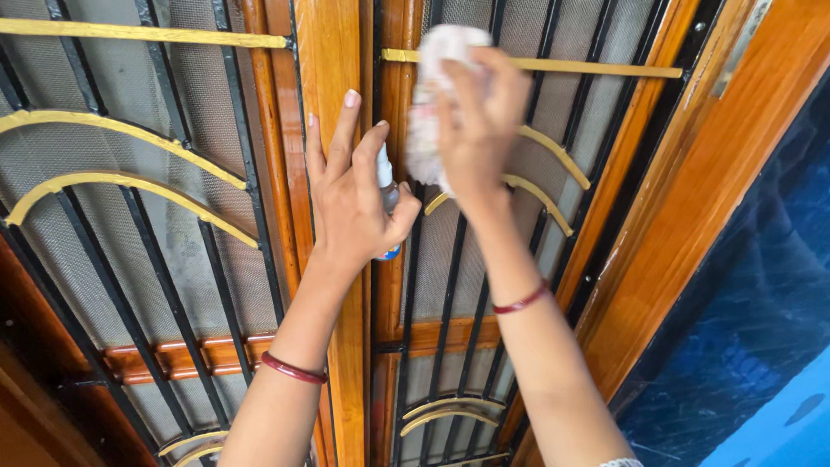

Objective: The person cleans a wooden window frame with a mesh screen using a spray bottle and a cloth. They repeatedly spray the frame and wipe it down with the cloth, focusing on the vertical and horizontal wooden sections.

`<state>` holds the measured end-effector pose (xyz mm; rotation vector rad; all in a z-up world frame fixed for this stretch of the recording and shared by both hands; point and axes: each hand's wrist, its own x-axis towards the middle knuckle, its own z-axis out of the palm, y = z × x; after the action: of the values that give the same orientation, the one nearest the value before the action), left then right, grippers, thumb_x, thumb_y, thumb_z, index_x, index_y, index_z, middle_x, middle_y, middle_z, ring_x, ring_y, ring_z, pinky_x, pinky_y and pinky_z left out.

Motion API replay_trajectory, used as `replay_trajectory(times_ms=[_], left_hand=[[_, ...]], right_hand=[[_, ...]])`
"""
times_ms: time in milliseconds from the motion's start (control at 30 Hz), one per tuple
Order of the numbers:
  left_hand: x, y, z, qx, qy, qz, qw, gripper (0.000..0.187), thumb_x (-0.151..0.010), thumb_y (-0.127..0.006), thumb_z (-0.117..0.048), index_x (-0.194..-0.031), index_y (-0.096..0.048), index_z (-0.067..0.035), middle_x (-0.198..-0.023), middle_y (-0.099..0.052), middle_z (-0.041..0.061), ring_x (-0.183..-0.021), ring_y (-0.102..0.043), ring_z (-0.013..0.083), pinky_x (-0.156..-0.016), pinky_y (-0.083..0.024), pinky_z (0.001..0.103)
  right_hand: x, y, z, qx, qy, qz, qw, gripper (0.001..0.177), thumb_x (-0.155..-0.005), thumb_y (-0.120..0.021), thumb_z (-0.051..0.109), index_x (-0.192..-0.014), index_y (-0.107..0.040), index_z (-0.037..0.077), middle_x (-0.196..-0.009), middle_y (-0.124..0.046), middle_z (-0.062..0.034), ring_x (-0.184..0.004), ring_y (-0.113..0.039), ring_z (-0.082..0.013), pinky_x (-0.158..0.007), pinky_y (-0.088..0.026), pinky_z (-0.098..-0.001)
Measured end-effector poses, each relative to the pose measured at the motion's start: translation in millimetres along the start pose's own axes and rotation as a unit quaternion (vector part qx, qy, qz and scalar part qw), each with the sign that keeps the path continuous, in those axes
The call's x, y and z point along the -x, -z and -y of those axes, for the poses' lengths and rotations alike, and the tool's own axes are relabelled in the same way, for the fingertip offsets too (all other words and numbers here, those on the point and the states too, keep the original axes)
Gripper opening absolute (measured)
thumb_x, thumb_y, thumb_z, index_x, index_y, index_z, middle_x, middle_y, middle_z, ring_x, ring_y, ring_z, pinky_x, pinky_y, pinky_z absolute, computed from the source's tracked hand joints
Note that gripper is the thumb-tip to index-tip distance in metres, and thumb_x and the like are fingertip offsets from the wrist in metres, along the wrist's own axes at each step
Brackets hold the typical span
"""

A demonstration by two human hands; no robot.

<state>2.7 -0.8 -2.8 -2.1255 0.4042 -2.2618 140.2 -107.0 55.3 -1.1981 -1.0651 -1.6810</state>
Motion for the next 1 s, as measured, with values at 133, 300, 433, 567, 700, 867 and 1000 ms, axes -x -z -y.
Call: replay_trajectory(times_ms=[133,300,433,567,700,867,1000], left_hand=[[-1,-1,1,0.001,-0.001,-0.002,1.0,0.061,-0.079,-0.071,-0.017,-0.133,-0.055,0.006,-0.149,-0.048,0.038,-0.15,-0.042,0.0446,-0.127,-0.018,0.068],[3,1,-2,0.0,0.004,0.003,1.0,0.059,-0.081,-0.071,-0.018,-0.132,-0.055,0.006,-0.146,-0.052,0.036,-0.15,-0.041,0.045,-0.126,-0.018,0.068],[6,-1,-2,-0.005,0.004,0.0,1.0,0.058,-0.082,-0.07,-0.019,-0.132,-0.055,0.007,-0.145,-0.052,0.036,-0.15,-0.041,0.0452,-0.127,-0.017,0.069],[7,-2,-1,0.004,0.01,-0.001,1.0,0.059,-0.082,-0.069,-0.022,-0.132,-0.055,0.007,-0.147,-0.049,0.037,-0.15,-0.041,0.0458,-0.127,-0.016,0.069],[10,1,-4,0.025,0.025,-0.003,0.999,0.062,-0.08,-0.068,-0.023,-0.132,-0.054,0.007,-0.151,-0.044,0.04,-0.15,-0.041,0.0472,-0.128,-0.016,0.068],[20,7,-8,0.041,0.054,0.009,0.998,0.067,-0.076,-0.07,-0.023,-0.134,-0.053,0.007,-0.153,-0.042,0.041,-0.149,-0.042,0.0489,-0.127,-0.019,0.067],[26,13,-13,0.044,0.059,-0.011,0.997,0.068,-0.077,-0.072,-0.021,-0.136,-0.052,0.006,-0.153,-0.043,0.04,-0.146,-0.044,0.0499,-0.126,-0.026,0.064]], right_hand=[[17,-26,22,0.057,0.028,0.013,0.998,0.042,-0.089,-0.084,0.012,-0.127,-0.066,0.009,-0.14,-0.045,-0.0161,-0.126,-0.046,-0.0397,-0.108,-0.044,-0.0482],[29,-14,26,0.048,0.003,0.07,0.996,0.05,-0.079,-0.081,0.004,-0.127,-0.068,0.011,-0.139,-0.047,-0.0173,-0.123,-0.049,-0.0398,-0.106,-0.047,-0.0483],[28,-5,28,0.023,-0.016,0.104,0.994,0.048,-0.077,-0.08,0.003,-0.124,-0.07,0.009,-0.134,-0.048,-0.0174,-0.118,-0.05,-0.0388,-0.099,-0.05,-0.0467],[44,6,35,0.021,-0.02,0.129,0.991,0.047,-0.075,-0.078,0.004,-0.122,-0.073,0.008,-0.13,-0.049,-0.017,-0.117,-0.05,-0.0371,-0.096,-0.051,-0.0454],[75,10,40,0.016,-0.019,0.15,0.988,0.033,-0.084,-0.076,0.01,-0.116,-0.073,0.007,-0.131,-0.051,-0.015,-0.117,-0.051,-0.0341,-0.094,-0.051,-0.0429],[110,23,49,-0.001,-0.048,0.172,0.984,0.023,-0.09,-0.074,0.012,-0.113,-0.073,0.007,-0.126,-0.055,-0.0148,-0.112,-0.052,-0.0339,-0.092,-0.05,-0.0427],[122,34,56,-0.024,-0.062,0.179,0.982,0.031,-0.087,-0.074,0.009,-0.117,-0.075,0.005,-0.121,-0.059,-0.0149,-0.106,-0.053,-0.0346,-0.088,-0.05,-0.0437]])
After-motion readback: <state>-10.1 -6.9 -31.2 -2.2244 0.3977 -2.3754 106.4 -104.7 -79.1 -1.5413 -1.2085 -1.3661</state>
